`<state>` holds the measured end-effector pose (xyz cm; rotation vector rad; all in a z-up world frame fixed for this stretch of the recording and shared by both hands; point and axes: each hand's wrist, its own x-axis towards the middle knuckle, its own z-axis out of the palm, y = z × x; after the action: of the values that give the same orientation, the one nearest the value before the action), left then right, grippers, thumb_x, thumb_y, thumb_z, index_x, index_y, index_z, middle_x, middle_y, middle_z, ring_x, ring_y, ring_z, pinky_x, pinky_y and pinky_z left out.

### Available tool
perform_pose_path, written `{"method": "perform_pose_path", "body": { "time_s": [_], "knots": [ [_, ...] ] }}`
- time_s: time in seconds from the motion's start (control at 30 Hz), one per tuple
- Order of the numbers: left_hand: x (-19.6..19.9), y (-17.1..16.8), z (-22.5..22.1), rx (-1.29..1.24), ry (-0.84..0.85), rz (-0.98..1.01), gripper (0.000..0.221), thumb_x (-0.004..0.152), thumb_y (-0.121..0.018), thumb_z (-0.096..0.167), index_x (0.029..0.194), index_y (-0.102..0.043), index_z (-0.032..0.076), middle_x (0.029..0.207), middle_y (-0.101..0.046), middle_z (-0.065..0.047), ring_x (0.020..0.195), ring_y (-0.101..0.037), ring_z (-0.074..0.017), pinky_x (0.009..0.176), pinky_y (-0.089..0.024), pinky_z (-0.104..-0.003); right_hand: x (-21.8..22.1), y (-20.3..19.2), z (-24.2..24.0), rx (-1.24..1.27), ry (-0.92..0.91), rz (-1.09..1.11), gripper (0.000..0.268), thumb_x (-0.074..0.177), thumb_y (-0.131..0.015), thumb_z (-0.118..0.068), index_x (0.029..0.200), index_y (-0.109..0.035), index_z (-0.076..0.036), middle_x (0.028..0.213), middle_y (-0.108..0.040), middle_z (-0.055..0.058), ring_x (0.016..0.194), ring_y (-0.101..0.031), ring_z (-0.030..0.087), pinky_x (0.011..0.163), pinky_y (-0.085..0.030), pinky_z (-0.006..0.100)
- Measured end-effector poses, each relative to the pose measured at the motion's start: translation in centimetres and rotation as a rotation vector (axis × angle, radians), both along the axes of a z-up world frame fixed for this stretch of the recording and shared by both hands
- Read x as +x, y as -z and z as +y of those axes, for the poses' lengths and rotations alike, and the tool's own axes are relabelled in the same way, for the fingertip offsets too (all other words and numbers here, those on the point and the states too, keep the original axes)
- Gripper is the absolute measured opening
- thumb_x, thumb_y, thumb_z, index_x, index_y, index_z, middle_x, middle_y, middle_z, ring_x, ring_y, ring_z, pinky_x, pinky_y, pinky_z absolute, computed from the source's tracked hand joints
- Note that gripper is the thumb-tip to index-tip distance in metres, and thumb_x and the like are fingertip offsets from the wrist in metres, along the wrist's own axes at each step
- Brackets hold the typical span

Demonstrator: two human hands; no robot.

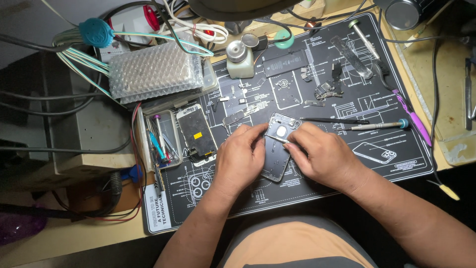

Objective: Repair internal components of a mobile phone using precision tools

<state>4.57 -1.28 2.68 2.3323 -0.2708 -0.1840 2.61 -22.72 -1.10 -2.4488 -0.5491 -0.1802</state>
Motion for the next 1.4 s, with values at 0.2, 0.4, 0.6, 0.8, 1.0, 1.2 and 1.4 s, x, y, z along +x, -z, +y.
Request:
{"method": "perform_pose_path", "body": {
  "time_s": [0.2, 0.4, 0.6, 0.8, 1.0, 1.2, 1.4],
  "knots": [
    [0.1, -0.1, -0.1, -0.010, 0.002, -0.008, 0.034, 0.089, -0.061, 0.011, 0.120, -0.075, 0.013, 0.090, -0.072, -0.011, 0.086, -0.073, -0.0360, 0.073, -0.058, -0.046, 0.2, -0.8, 0.3, 0.002, 0.004, -0.005, 0.018, 0.091, -0.068, -0.026, 0.104, -0.068, -0.015, 0.076, -0.063, 0.007, 0.064, -0.071, 0.032, 0.054, -0.058, 0.041],
    [-0.1, 0.1, 0.0, -0.017, 0.000, -0.010, 0.034, 0.090, -0.061, 0.012, 0.120, -0.074, 0.013, 0.091, -0.072, -0.012, 0.088, -0.072, -0.0379, 0.073, -0.058, -0.047, 0.4, -0.2, 0.0, 0.004, -0.008, 0.012, 0.010, 0.091, -0.068, -0.022, 0.098, -0.067, -0.015, 0.078, -0.063, 0.003, 0.067, -0.072, 0.029, 0.056, -0.058, 0.039],
    [-0.3, 0.2, -0.2, 0.022, 0.026, -0.046, 0.035, 0.092, -0.056, 0.010, 0.122, -0.073, 0.011, 0.093, -0.070, -0.013, 0.090, -0.072, -0.0392, 0.076, -0.058, -0.048, 0.1, -0.4, 0.0, -0.014, -0.025, -0.017, 0.010, 0.091, -0.067, -0.021, 0.100, -0.068, -0.016, 0.079, -0.062, 0.004, 0.068, -0.072, 0.031, 0.056, -0.058, 0.041],
    [-3.0, -0.5, 0.1, 0.190, 0.066, -0.136, 0.037, 0.091, -0.055, 0.006, 0.122, -0.073, 0.011, 0.095, -0.065, -0.010, 0.090, -0.070, -0.0363, 0.075, -0.058, -0.045, -1.2, -2.7, -1.5, 0.059, 0.019, 0.014, 0.010, 0.090, -0.069, -0.027, 0.098, -0.072, -0.021, 0.079, -0.064, -0.002, 0.072, -0.071, 0.023, 0.061, -0.057, 0.031],
    [-5.2, 0.9, 1.0, 0.135, 0.007, -0.335, 0.034, 0.096, -0.057, 0.010, 0.129, -0.065, 0.013, 0.104, -0.067, -0.002, 0.083, -0.061, -0.0276, 0.070, -0.052, -0.041, -0.1, -3.6, -0.4, 0.090, 0.017, 0.020, 0.014, 0.092, -0.066, -0.010, 0.103, -0.072, -0.005, 0.091, -0.069, 0.006, 0.082, -0.065, 0.020, 0.077, -0.050, 0.031],
    [-4.7, 0.8, 3.5, -0.018, -0.060, -0.312, 0.040, 0.097, -0.050, 0.001, 0.135, -0.061, 0.002, 0.100, -0.071, -0.019, 0.089, -0.071, -0.0400, 0.071, -0.058, -0.047, 1.0, -2.0, 1.4, 0.009, -0.022, 0.014, 0.013, 0.088, -0.071, -0.017, 0.101, -0.074, -0.018, 0.082, -0.069, 0.001, 0.079, -0.072, 0.025, 0.068, -0.058, 0.034],
    [-5.1, 1.7, 4.6, 0.002, -0.029, -0.341, 0.036, 0.098, -0.056, 0.008, 0.133, -0.062, 0.006, 0.102, -0.071, -0.015, 0.091, -0.072, -0.0358, 0.074, -0.059, -0.043, 0.5, -3.4, 2.0, 0.060, -0.091, 0.088, 0.009, 0.086, -0.074, -0.017, 0.095, -0.075, -0.017, 0.082, -0.072, 0.004, 0.076, -0.073, 0.028, 0.063, -0.057, 0.036]
  ]
}}
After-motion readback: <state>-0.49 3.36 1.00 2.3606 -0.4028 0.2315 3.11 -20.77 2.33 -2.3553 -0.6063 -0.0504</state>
